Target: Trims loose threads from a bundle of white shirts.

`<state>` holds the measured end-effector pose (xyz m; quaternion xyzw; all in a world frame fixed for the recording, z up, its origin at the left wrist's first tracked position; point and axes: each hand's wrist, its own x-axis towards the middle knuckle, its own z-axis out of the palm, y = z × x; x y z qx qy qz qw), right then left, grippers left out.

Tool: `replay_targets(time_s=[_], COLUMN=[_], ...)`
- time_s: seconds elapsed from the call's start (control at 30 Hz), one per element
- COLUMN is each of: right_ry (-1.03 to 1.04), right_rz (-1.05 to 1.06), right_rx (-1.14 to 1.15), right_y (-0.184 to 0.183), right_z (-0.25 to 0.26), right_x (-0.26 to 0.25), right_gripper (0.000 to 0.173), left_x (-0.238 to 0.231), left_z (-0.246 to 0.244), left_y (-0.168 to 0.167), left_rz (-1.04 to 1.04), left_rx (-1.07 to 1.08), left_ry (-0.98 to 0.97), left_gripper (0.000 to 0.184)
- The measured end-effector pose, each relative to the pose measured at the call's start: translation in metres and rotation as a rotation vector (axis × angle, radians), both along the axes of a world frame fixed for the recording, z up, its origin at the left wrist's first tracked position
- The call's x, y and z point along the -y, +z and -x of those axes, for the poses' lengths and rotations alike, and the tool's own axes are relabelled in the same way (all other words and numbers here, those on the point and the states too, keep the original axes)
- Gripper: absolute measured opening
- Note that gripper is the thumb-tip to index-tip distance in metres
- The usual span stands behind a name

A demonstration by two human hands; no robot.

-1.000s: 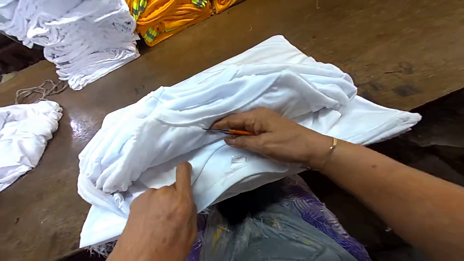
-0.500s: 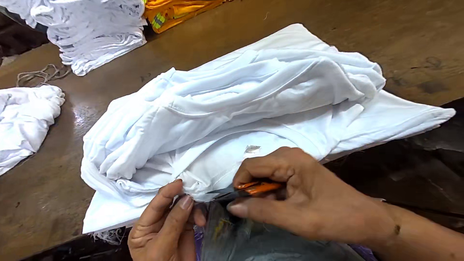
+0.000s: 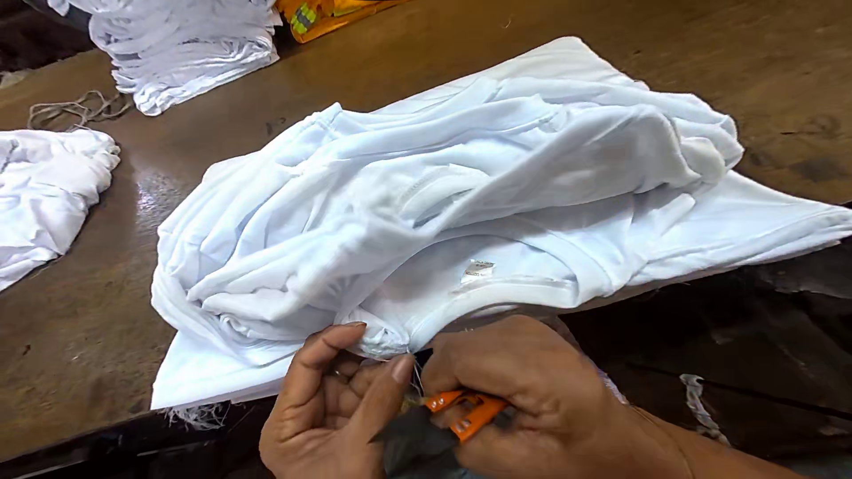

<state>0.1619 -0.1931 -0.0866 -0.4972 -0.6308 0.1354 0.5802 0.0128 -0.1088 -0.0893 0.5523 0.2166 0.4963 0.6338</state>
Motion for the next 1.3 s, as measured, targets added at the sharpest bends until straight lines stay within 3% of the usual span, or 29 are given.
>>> replay_targets(time_s=[0.2,0.33,0.47,0.57,1.03,1.17,1.3], right_ry=[-0.055,-0.136,-0.375,-0.425,-0.428,-0.425,-0.252], right_rz=[-0.034,0.046,-0.001,-0.066,-0.197,-0.165,-0.072], right_rx=[0.158,0.26,0.55,0.626,0.658,0.685,0.613], right_y=[-0.005,0.005,0.003,-0.004,-0.012,-0.01,0.005], right_z=[-0.006,-0.02,-0.043,-0.043,-0.029,-0.031,-0.04], right_x=[0.004,0.012,0.017,0.019,0.0,-0.001,-0.009], right_gripper=[0.014,0.042,0.038,0.038,0.033,0.028,0.032], left_x=[0.006,0.007,0.004,0.003,0.003,0.003,0.005], left_z=[-0.004,-0.001,0.003,0.008,0.01,0.009,0.009], left_y=[0.005,0.015,0.026,0.028,0.031,0.026,0.027], left_rz=[0.082,0.137,0.258,0.368,0.471,0.421,0.285], left_rx=[0.009,0.0,0.001,0.04,0.076,0.052,-0.05], left_ry=[0.014,-0.011,-0.052,-0.086,-0.099,-0.09,-0.09], left_gripper=[0.057,0.058,0.056,0.053,0.053,0.056,0.064])
